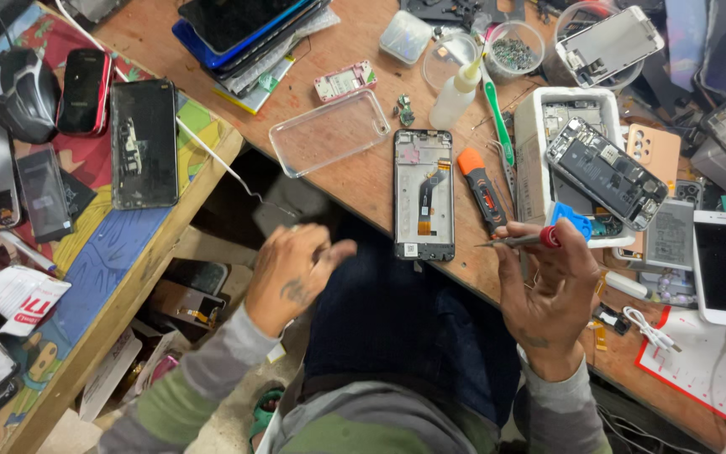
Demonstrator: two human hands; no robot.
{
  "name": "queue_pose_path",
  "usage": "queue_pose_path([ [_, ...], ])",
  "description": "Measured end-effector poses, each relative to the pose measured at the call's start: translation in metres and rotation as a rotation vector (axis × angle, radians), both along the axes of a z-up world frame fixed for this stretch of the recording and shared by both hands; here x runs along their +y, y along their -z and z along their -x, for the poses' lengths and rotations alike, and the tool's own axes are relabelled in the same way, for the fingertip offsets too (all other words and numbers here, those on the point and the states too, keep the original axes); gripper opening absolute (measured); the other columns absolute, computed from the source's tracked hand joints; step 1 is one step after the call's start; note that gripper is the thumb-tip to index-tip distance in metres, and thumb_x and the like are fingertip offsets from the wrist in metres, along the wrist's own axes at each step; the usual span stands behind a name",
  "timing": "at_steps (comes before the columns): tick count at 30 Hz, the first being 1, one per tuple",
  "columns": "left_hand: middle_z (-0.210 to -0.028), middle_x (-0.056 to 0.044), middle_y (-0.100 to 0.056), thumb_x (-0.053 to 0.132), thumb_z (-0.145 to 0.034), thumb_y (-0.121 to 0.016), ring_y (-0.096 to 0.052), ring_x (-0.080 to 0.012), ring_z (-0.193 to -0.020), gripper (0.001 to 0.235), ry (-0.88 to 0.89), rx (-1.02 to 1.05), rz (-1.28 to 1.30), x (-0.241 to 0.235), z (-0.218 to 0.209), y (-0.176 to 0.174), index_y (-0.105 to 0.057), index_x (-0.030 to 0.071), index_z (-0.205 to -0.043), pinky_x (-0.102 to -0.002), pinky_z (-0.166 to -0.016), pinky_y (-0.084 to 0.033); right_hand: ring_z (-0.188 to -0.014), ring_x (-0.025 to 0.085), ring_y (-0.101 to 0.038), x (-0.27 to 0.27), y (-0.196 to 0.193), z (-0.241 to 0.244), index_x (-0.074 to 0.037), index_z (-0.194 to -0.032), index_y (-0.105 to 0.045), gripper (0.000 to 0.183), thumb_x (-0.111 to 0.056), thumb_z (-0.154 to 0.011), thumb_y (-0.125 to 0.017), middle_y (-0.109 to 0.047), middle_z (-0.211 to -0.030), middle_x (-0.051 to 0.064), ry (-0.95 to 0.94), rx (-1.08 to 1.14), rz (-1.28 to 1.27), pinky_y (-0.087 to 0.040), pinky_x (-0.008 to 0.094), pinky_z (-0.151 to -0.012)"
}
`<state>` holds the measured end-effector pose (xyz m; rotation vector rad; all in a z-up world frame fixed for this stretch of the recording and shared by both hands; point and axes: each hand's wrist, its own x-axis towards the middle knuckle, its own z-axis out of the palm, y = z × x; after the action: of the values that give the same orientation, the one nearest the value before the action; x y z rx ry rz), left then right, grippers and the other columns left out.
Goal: The person uses a utility knife to pry open a smartphone and separate the screen from the chassis. They then use a screwdriver to remove screws from the internal frame and disconnect a ribbon cable. The separated screen is set aside while the person continues to work on the phone's internal components.
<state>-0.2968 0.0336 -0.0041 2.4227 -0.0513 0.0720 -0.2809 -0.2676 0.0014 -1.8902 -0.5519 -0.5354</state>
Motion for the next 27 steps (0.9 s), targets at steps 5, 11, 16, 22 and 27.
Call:
queue_pose_path([
  [5, -0.094, -0.012, -0.065, 0.021, -0.083, -0.080, -0.066, -0.0296, -0.083, 0.025, -0.042, -0.126, 0.272, -0.013, 0.016, 0.012, -0.067, 0.006, -0.096, -0.039, -0.079, -0.053, -0.111, 0.027, -0.072, 0.014, 0.000, 0.003, -0.005, -0.150, -0.032, 0.068, 0.012, -0.097, -0.071, -0.066, -0.122, 0.023, -0.002, -0.045, 0.022, -0.063, 0.035, -0.093],
  [11, -0.097, -0.012, -0.064, 0.021, -0.074, -0.087, -0.062, -0.0325, -0.094, 0.041, 0.122, -0.324, 0.317, -0.061, -0.001, 0.010, -0.070, 0.004, -0.108, -0.041, -0.087, -0.050, -0.108, 0.026, -0.072, 0.018, 0.001, -0.002, -0.004, -0.150, -0.038, 0.063, 0.013, -0.099, -0.071, -0.067, -0.120, 0.020, -0.024, -0.078, 0.002, -0.064, 0.037, -0.093],
  [16, -0.099, -0.011, -0.064, 0.015, -0.080, -0.085, -0.063, -0.0307, -0.095, 0.033, 0.066, -0.242, 0.373, -0.074, -0.004, 0.006, -0.071, 0.007, -0.108, -0.039, -0.086, -0.051, -0.106, 0.025, -0.072, 0.008, 0.009, -0.002, -0.002, -0.149, -0.045, 0.054, 0.015, -0.103, -0.068, -0.066, -0.119, 0.020, 0.061, -0.081, 0.005, -0.062, 0.037, -0.095],
  [22, -0.095, -0.012, -0.063, 0.016, -0.077, -0.086, -0.063, -0.0288, -0.086, 0.038, 0.039, -0.151, 0.504, -0.070, 0.001, -0.011, -0.070, 0.004, -0.109, -0.038, -0.077, -0.053, -0.097, 0.017, -0.069, -0.004, -0.005, 0.015, 0.000, -0.149, -0.046, 0.059, 0.008, -0.098, -0.074, -0.065, -0.113, 0.014, 0.097, 0.175, -0.144, -0.061, 0.030, -0.084],
  [27, -0.105, -0.009, -0.071, 0.008, -0.092, -0.078, -0.071, -0.0227, -0.098, 0.022, 0.266, -0.233, 0.766, -0.074, 0.027, -0.020, -0.073, 0.008, -0.114, -0.033, -0.087, -0.059, -0.096, 0.014, -0.069, -0.002, -0.004, 0.047, 0.000, -0.142, -0.052, 0.065, 0.002, -0.084, -0.080, -0.069, -0.105, 0.011, -0.085, 0.468, -0.165, -0.060, 0.025, -0.083],
])
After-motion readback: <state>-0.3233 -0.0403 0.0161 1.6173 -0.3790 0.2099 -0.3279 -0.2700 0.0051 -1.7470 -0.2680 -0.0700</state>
